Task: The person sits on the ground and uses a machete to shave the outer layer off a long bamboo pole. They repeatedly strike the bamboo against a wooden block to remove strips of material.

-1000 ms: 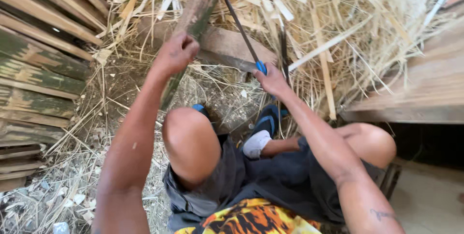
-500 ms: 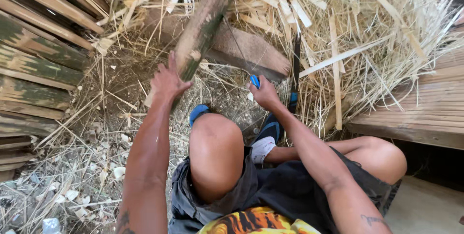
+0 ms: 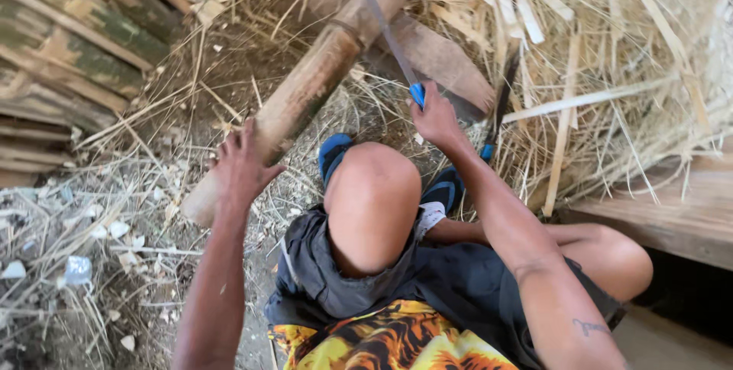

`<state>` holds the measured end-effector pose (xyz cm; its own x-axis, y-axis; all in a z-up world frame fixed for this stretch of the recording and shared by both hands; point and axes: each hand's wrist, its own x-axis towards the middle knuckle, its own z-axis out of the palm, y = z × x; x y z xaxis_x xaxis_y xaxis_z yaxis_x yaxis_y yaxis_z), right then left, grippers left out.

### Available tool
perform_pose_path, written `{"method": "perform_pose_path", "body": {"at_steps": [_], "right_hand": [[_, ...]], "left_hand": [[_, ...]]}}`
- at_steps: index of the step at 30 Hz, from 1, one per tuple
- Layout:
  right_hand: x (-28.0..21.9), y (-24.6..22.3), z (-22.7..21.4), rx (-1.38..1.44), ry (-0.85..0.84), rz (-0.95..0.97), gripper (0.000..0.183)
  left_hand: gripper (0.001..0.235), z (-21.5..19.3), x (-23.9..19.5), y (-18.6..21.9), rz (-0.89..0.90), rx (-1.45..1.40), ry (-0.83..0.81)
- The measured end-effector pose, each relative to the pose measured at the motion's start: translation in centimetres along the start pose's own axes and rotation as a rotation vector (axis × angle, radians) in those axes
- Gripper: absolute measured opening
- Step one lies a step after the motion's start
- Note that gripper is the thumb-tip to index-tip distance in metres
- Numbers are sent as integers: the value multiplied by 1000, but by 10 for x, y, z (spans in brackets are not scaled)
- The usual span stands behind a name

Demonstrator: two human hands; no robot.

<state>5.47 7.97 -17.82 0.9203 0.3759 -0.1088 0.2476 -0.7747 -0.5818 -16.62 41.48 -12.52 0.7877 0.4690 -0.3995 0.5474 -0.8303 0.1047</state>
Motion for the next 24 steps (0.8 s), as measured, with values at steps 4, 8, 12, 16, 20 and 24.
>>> {"method": "perform_pose_path", "body": {"at_steps": [4, 8, 12, 16, 20, 24], "right_hand": [[15, -33, 4, -200, -50, -191, 42], [46, -58, 17, -423, 39, -305, 43], [55, -92, 33, -510, -290, -65, 37], [31, -109, 48, -712, -303, -551, 41], [68, -106, 52, -582, -461, -156, 14], [86, -107, 34, -435, -332, -74, 26]], "left_hand": [[125, 10, 23, 11, 42, -66, 51], [127, 12, 34, 10, 14, -39, -29], [120, 5, 38, 19, -11, -65, -50], [120, -4, 31, 20, -5, -70, -39], [112, -5, 32, 21, -25, -42, -60], [114, -7, 34, 19, -27, -64, -48]]}}
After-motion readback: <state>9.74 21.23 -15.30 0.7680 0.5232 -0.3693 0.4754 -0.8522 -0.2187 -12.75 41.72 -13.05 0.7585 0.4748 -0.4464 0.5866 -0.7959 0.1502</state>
